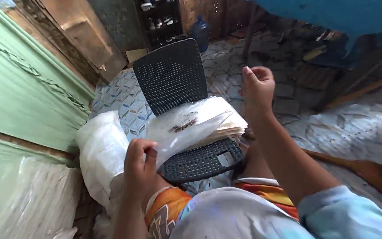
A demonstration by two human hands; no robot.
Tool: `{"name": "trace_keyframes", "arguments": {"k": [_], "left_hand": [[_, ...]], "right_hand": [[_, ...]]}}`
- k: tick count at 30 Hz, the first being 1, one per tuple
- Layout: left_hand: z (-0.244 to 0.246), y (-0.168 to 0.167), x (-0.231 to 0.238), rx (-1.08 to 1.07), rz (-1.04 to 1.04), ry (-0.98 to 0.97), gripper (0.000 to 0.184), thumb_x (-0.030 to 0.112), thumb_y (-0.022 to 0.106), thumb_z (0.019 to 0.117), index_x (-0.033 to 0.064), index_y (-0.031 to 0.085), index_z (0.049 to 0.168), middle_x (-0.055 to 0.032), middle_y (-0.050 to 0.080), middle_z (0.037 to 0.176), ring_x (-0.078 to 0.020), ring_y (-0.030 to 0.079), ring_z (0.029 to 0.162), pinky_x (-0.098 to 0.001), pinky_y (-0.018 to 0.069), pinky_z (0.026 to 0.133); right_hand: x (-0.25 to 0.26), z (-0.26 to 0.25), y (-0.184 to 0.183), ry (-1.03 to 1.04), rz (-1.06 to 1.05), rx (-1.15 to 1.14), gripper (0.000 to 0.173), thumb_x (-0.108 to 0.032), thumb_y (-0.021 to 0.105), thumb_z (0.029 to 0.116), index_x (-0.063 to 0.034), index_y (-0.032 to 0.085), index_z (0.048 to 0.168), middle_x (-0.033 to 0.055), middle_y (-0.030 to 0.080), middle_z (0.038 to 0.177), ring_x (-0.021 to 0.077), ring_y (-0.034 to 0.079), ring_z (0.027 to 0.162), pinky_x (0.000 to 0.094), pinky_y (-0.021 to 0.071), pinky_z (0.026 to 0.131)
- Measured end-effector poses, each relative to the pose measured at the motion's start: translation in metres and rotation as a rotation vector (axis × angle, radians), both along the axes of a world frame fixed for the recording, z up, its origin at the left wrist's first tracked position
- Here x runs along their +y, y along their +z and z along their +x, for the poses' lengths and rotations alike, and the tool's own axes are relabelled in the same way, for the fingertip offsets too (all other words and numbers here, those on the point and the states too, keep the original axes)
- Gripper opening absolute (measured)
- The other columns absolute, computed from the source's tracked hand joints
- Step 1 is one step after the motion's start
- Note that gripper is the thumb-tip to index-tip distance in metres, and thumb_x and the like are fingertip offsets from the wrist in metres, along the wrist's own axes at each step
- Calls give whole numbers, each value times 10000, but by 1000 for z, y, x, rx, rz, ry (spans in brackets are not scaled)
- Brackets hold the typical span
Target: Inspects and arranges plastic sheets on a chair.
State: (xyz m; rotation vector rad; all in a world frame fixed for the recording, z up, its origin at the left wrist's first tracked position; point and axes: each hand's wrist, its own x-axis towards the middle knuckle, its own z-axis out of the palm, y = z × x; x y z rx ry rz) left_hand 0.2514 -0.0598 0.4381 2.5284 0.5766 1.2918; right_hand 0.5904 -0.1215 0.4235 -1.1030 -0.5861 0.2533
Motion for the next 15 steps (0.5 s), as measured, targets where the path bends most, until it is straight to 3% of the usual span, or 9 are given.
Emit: {"name": "trace_keyframes", "arguments": {"k": [2,3,4,6,8,10,12,13,15], "left_hand": [[10,12,3,-22,-109,18,280,334,580,1042,67,660,1015,-9,657,956,-51,622,939,-260,529,887],[18,14,2,-31,-157,-10,254,313,616,1019,65,668,1023,-14,655,993,-61,631,968,-273,549,893],[26,16,0,-30,-214,-47,228,290,652,996,70,664,1059,-13,654,1036,-67,641,989,-279,568,882],[32,22,5,79,-367,-50,287,292,746,930,117,670,1144,6,687,1087,-80,676,991,-299,600,828],[23,18,37,318,-508,25,190,214,766,915,125,740,1081,-15,731,1012,-138,700,915,-416,599,809],[-9,6,82,468,-526,114,106,143,734,947,107,767,1040,-31,754,1006,-169,717,932,-480,592,877],[-51,-1,118,253,-582,238,106,73,714,952,12,745,1033,-87,744,1015,-193,702,941,-475,566,916],[-64,-6,131,-16,-672,250,104,42,672,967,3,698,1060,-54,722,1037,-138,679,947,-385,564,912],[-62,-13,143,-457,-924,157,218,184,550,1044,152,557,1259,39,642,1248,-109,636,1107,-346,545,943]], "right_hand": [[-22,-36,25,328,-1,-526,510,-202,700,914,-76,482,1358,-40,686,1003,31,660,863,255,578,794],[-27,-57,35,477,-46,-798,595,-225,742,905,-40,491,1411,20,682,1198,105,644,1094,334,545,976],[-26,-75,40,487,-59,-1012,483,-225,737,921,-30,602,1341,53,699,1225,156,643,1164,390,517,1037],[-19,-81,43,281,48,-1143,164,-133,643,973,-59,754,1067,48,749,1047,144,686,1031,380,526,957],[-16,-46,63,36,144,-1035,141,-101,631,1006,-11,739,1015,18,739,992,37,689,951,254,579,910],[-15,11,82,-113,164,-919,168,-143,627,1021,3,703,1056,-3,715,965,42,688,863,277,608,819],[-8,57,88,-183,107,-743,153,-205,615,1027,-55,643,1031,-72,685,869,28,673,729,270,613,695],[-1,70,84,-210,38,-663,173,-239,613,1026,-66,623,1022,-88,671,848,13,663,699,252,606,668],[23,81,66,-242,-173,-578,269,-276,564,1042,-12,612,1064,-27,638,878,30,636,722,249,582,695]]}}
